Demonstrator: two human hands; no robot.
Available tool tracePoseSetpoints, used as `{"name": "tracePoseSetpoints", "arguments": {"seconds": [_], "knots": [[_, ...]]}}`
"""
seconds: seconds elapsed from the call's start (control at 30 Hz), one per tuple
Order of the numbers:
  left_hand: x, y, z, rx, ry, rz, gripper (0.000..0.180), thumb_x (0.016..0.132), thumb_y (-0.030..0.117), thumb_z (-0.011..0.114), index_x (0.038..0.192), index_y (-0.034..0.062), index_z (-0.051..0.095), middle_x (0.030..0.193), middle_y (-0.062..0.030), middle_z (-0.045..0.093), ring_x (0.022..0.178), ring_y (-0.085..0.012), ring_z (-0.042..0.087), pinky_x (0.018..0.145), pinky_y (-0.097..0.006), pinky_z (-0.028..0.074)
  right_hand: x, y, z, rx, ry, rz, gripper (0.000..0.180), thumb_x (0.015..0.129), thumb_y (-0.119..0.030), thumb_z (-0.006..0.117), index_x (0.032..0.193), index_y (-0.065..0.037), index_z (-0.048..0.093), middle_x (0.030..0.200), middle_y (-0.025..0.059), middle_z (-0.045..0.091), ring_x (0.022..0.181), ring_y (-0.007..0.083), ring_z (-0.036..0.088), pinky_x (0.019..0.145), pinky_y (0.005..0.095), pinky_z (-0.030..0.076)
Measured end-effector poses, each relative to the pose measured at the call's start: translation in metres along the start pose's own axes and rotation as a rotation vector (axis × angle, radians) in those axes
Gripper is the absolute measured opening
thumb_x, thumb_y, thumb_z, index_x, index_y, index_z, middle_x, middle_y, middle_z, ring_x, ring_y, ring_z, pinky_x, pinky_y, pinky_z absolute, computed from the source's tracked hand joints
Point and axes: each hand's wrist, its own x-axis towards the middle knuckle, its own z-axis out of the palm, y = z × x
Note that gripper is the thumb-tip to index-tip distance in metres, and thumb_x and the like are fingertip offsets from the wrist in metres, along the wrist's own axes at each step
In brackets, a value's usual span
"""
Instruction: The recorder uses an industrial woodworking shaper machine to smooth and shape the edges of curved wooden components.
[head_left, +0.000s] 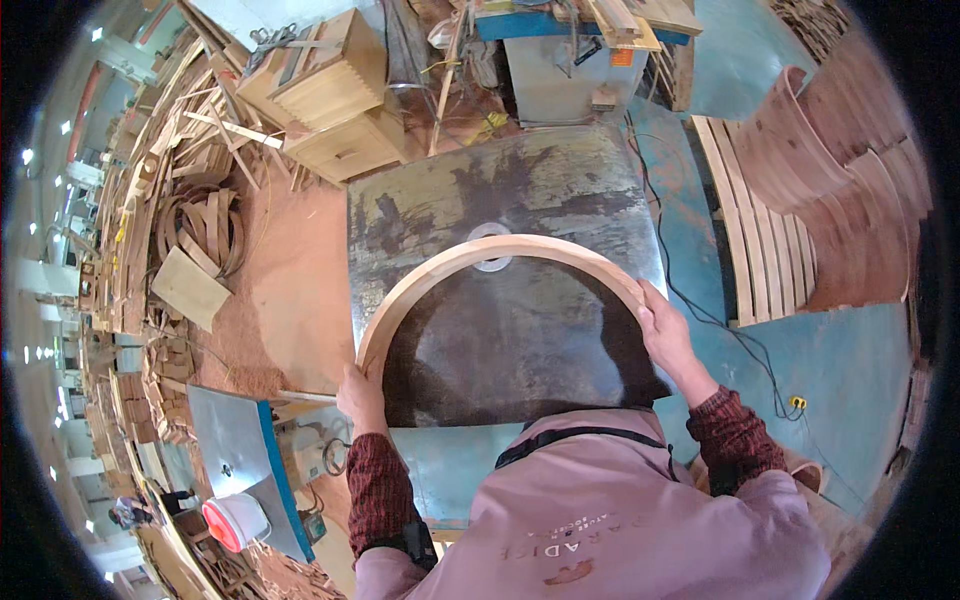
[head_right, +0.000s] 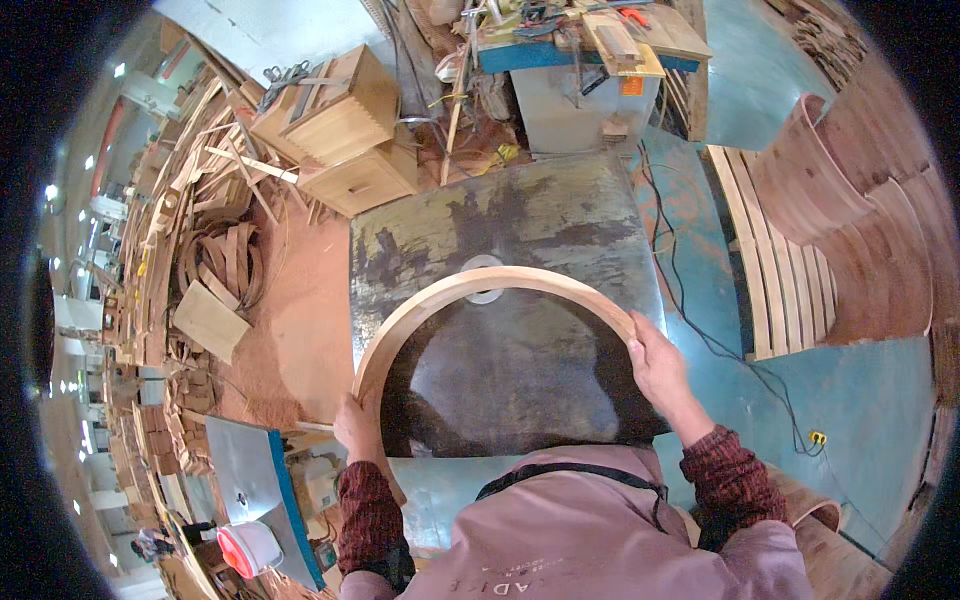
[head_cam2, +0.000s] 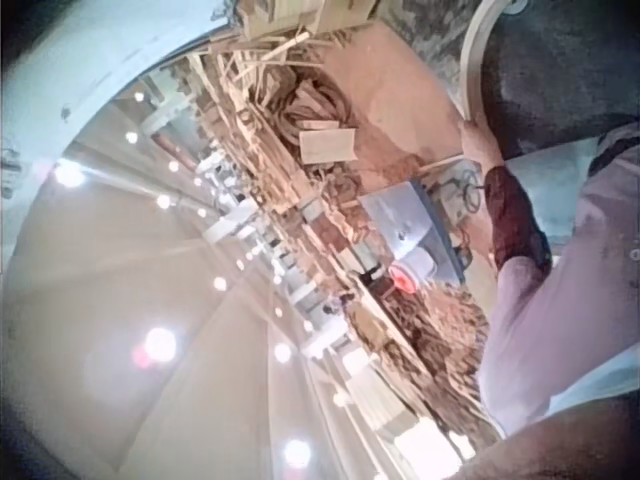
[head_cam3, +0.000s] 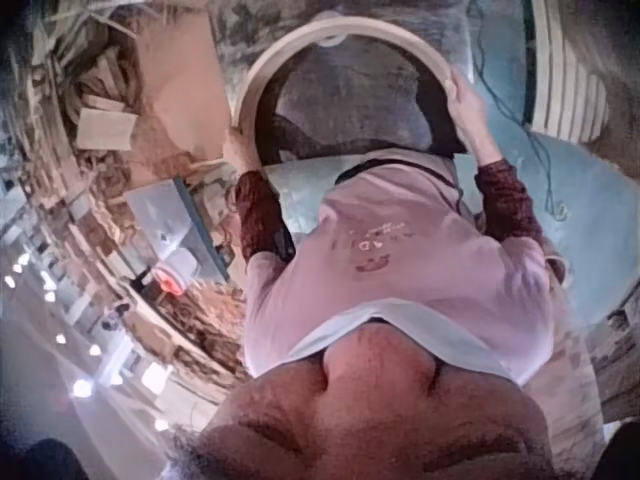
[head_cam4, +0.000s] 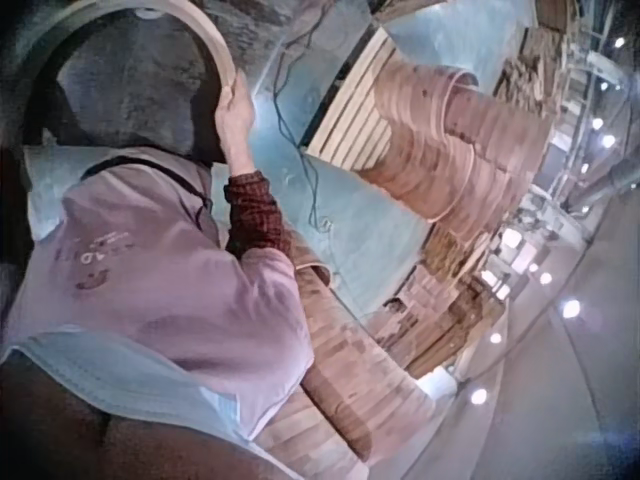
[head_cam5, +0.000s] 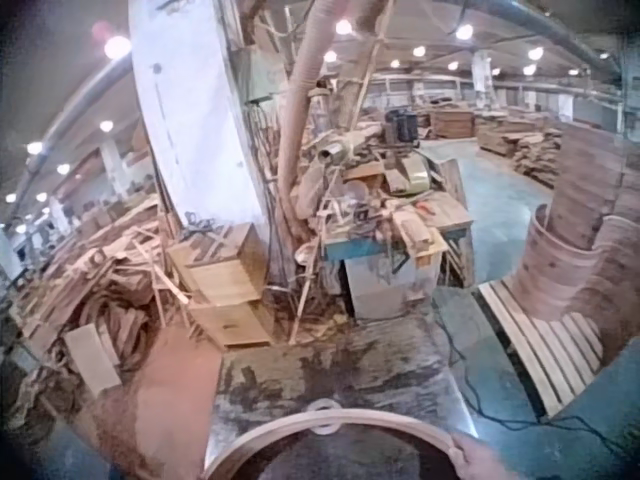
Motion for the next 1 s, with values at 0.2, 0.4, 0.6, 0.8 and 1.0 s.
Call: {"name": "tracePoseSetpoints", "arguments": {"seconds": [0.2, 0.4, 0.6, 0.8, 1.0], "knots": [[-0.020, -0.023, -0.002, -0.022, 0.007, -0.064, 0.052, 0.093, 0.052, 0.067, 0.093, 0.0006, 0.064, 0.085, -0.0270, 0.072, 0.083, -0.0474, 0.071, 0.072, -0.056, 0.054, 0.031, -0.020, 0.009, -0.043, -0.079, -0.080, 0.043, 0.103, -0.018, 0.052, 0.144, -0.007, 0.053, 0.130, 0.0223, 0.065, 0.120, 0.0409, 0.062, 0.101, 0.0459, 0.050], [-0.034, -0.054, 0.003, -0.007, 0.035, -0.150, 0.055, 0.094, 0.054, 0.066, 0.091, -0.0006, 0.063, 0.083, -0.0276, 0.071, 0.081, -0.0479, 0.070, 0.070, -0.056, 0.054, 0.061, -0.043, 0.026, -0.158, -0.150, -0.171, 0.045, 0.102, -0.026, 0.054, 0.145, -0.013, 0.053, 0.133, 0.0156, 0.062, 0.131, 0.0367, 0.054, 0.110, 0.0547, 0.039], [-0.050, -0.084, 0.005, 0.020, 0.045, -0.282, 0.057, 0.094, 0.055, 0.065, 0.088, -0.0012, 0.063, 0.080, -0.0260, 0.071, 0.078, -0.0468, 0.070, 0.068, -0.056, 0.054, 0.093, -0.075, 0.062, -0.288, -0.160, -0.306, 0.045, 0.102, -0.029, 0.055, 0.145, -0.015, 0.055, 0.151, 0.0149, 0.051, 0.149, 0.0383, 0.037, 0.118, 0.0622, 0.028], [-0.050, -0.126, 0.016, 0.057, 0.090, -0.360, 0.053, 0.094, 0.053, 0.066, 0.088, 0.0001, 0.064, 0.079, -0.0239, 0.072, 0.076, -0.0453, 0.071, 0.068, -0.055, 0.055, 0.128, -0.118, 0.109, -0.347, -0.159, -0.450, 0.044, 0.102, -0.030, 0.055, 0.144, -0.016, 0.056, 0.153, 0.0172, 0.049, 0.150, 0.0368, 0.035, 0.122, 0.0607, 0.024], [-0.025, -0.166, 0.024, 0.049, 0.101, -0.462, 0.049, 0.094, 0.050, 0.066, 0.089, 0.0021, 0.065, 0.079, -0.0226, 0.072, 0.077, -0.0452, 0.071, 0.068, -0.055, 0.056, 0.165, -0.165, 0.160, -0.387, -0.172, -0.566, 0.045, 0.101, -0.031, 0.054, 0.143, -0.014, 0.056, 0.153, 0.0174, 0.049, 0.150, 0.0360, 0.035, 0.122, 0.0612, 0.024]]}}
